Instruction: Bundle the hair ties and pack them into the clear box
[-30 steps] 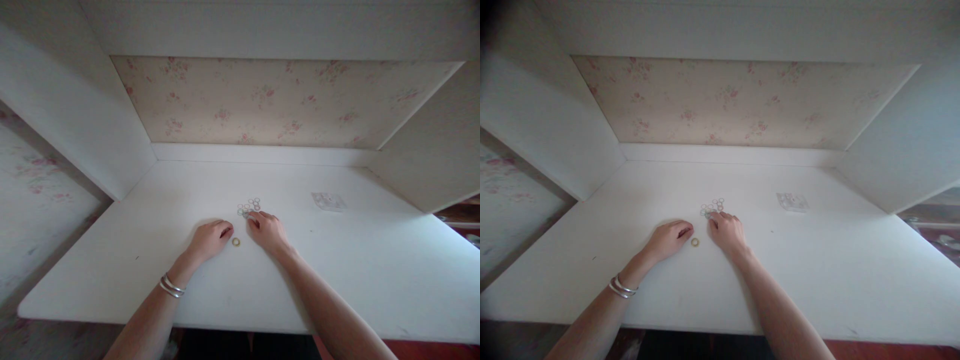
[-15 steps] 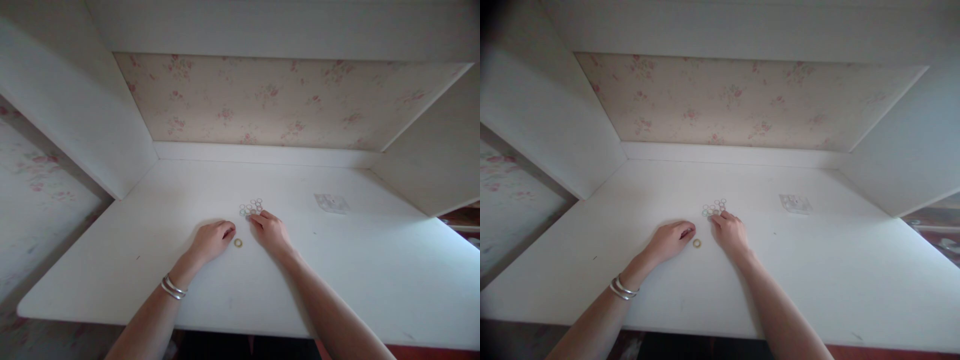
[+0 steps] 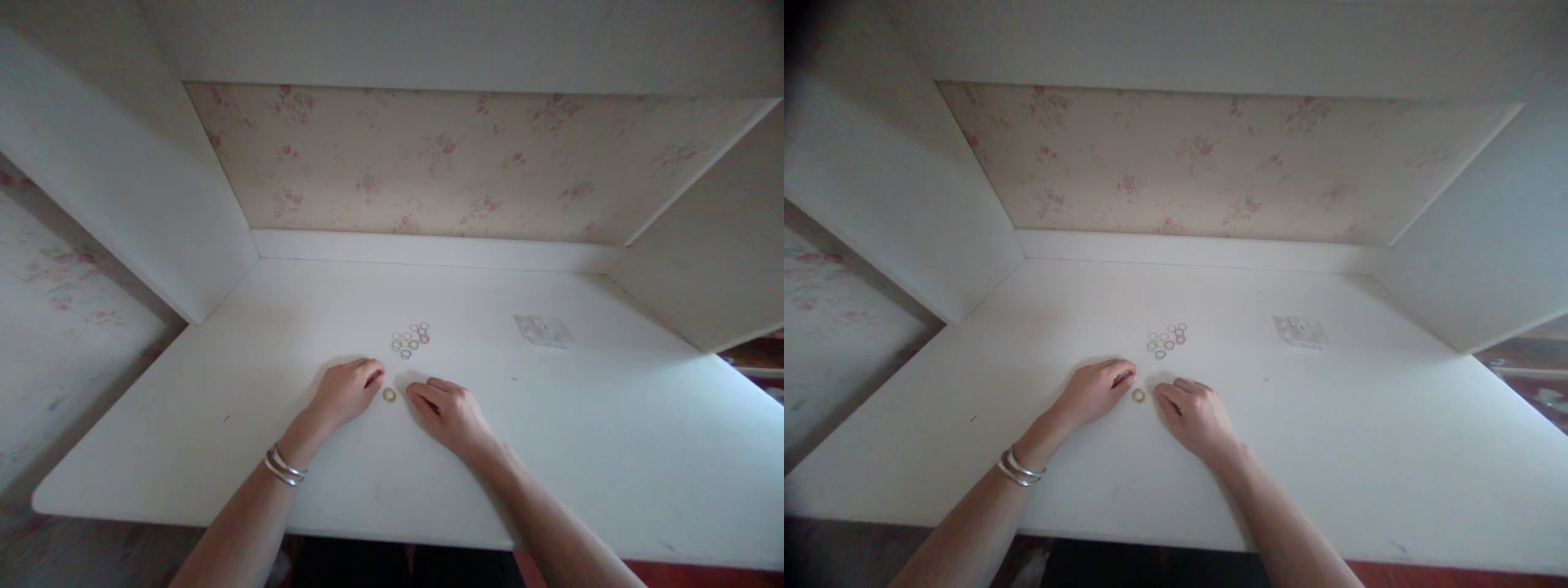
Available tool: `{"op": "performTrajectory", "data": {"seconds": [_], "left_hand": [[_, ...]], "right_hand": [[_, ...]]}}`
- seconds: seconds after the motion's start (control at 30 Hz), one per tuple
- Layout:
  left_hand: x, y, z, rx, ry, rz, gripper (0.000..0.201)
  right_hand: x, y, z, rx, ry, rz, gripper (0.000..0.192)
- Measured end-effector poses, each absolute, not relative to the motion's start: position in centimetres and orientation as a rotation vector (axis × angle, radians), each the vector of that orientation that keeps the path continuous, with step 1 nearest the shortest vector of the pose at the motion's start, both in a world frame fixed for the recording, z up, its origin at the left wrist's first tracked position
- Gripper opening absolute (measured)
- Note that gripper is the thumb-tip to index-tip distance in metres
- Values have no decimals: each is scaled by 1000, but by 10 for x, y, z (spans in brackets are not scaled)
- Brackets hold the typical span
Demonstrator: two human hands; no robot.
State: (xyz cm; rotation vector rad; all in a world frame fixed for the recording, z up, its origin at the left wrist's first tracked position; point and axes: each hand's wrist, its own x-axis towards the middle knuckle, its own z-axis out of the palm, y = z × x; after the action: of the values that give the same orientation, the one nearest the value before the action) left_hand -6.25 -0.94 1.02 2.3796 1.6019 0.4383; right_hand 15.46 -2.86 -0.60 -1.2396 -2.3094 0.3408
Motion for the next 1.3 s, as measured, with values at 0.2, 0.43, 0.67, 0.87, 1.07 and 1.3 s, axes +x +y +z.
{"op": "performTrajectory", "data": {"seconds": [0.2,0.43,0.67,0.87,1.07,1.3], "left_hand": [[-62,-9,8,2385,1627,425,18],[-60,-8,8,2407,1634,457,21],[-44,8,11,2375,1525,527,23],[-33,30,14,2452,1484,468,23],[-26,39,12,2533,1436,417,25],[-25,36,13,2502,1454,437,26]], "right_hand": [[152,-32,-6,-1233,-2390,272,27],[151,-33,-6,-1223,-2437,258,25],[158,-20,-5,-1430,-1965,398,27],[167,-1,-7,-1585,-1682,532,28],[167,-1,-5,-1566,-1740,567,29],[166,0,-6,-1551,-1800,530,31]]}}
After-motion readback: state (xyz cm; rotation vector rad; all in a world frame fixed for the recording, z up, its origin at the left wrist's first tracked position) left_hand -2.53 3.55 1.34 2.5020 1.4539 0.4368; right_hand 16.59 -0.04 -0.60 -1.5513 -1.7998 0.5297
